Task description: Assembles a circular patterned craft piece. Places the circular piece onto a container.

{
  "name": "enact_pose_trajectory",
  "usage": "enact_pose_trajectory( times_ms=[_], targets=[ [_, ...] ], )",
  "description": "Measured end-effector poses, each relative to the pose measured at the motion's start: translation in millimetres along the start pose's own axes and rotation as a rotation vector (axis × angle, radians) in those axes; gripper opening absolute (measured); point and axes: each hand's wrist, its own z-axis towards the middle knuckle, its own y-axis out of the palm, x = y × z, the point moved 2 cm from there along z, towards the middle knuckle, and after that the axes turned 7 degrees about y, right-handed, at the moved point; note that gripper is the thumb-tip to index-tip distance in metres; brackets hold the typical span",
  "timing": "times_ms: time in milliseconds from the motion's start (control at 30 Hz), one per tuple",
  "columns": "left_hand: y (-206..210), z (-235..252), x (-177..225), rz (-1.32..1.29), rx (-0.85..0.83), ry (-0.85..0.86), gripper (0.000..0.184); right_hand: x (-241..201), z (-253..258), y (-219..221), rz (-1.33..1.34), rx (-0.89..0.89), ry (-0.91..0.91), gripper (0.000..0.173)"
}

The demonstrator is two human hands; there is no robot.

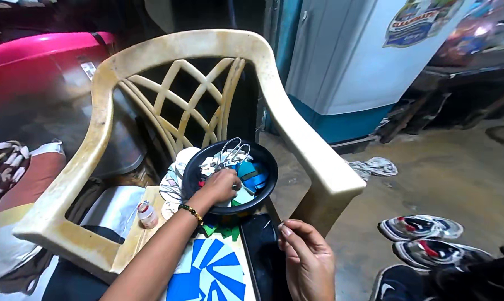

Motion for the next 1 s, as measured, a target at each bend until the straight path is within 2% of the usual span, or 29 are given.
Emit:
enact_pose_trajectory(
  times_ms=[367,433,533,667,833,1000],
  targets=[
    [0.2,-4.2,-0.6,0.106,0.025,0.089,0.019,0.7,-5.0,5.1,0.012,0.058,0.096,0.024],
    [-12.3,-11.8,5.4,-0.036,0.108,0.030,0.019,2.6,-4.1,4.2,-0.008,0.041,0.087,0.022],
    [-22.8,-37.4,26.6,-0.346,0.337,-0.049,0.016,9.6,-3.6,2.6,-0.114,-0.066,-0.018,0.019],
    [-4.7,-79.4,72.3,-0.708,0.456,-0.003,0.008,13.1,-10.4,11.9,-0.221,-0.185,-0.210,0.027],
    [20.7,-106.6,89.0,-0.859,0.559,0.091,0.009,14.0,-14.4,13.2,-0.212,-0.261,-0.290,0.025],
    [30.4,-110.9,89.5,-0.915,0.644,0.059,0.007,13.8,-11.9,9.4,-0.223,-0.325,-0.306,0.022]
  ],
)
